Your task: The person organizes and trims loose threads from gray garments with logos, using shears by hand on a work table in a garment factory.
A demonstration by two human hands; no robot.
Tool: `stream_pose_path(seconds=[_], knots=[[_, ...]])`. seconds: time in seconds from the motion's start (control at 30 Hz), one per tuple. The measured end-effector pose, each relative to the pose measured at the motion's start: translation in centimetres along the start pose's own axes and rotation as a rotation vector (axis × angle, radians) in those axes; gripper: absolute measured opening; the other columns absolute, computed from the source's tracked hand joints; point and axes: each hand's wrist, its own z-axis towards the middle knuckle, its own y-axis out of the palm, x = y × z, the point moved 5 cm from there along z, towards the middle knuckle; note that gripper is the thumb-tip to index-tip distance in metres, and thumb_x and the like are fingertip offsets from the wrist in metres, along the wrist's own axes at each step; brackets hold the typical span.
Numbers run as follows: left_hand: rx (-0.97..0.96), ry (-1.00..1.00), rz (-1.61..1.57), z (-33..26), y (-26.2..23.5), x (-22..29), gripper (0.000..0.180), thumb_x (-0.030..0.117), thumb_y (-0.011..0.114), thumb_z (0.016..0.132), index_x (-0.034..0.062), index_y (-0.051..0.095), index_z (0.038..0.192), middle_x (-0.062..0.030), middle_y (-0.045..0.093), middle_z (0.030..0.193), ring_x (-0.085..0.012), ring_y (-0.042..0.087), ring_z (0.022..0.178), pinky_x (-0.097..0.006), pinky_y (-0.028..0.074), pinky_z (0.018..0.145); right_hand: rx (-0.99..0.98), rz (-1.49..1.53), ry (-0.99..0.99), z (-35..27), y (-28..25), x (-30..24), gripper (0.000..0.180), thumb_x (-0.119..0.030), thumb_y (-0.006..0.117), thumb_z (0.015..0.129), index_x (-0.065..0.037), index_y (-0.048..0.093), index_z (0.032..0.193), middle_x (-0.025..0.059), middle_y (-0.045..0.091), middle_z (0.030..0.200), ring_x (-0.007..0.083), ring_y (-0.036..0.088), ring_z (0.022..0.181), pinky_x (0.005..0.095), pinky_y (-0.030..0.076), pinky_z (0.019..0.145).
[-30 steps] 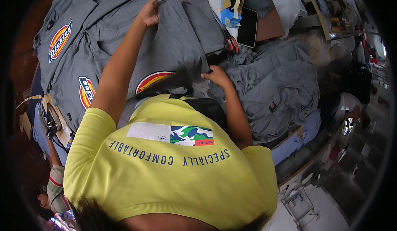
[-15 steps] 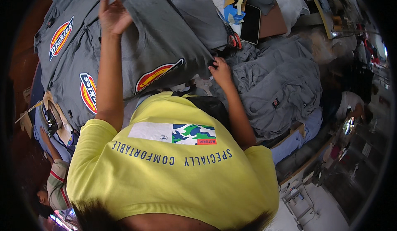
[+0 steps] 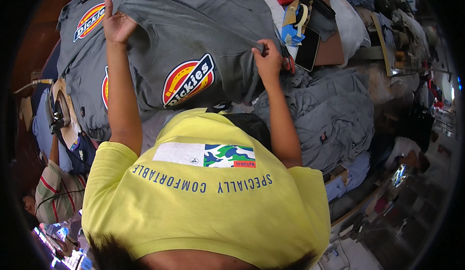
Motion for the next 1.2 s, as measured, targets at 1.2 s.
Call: stream_pose_path(seconds=[1.2], knots=[[0.043, 0.287, -0.276, -13.2, -11.4, -3.5, 0.089, 0.072, 0.041, 0.071, 0.0008, 0.039, 0.124, -0.0155, 0.050, 0.120, -0.0330, 0.044, 0.112, -0.047, 0.028, 0.098, -0.209, -0.459, -0.662, -7.6, 4.3, -0.1, 0.022, 0.002, 0.050, 0.053, -0.007, 0.049, 0.073, 0.0054, 0.049, 0.071, 0.0240, 0.051, 0.071, 0.0353, 0.037, 0.068]])
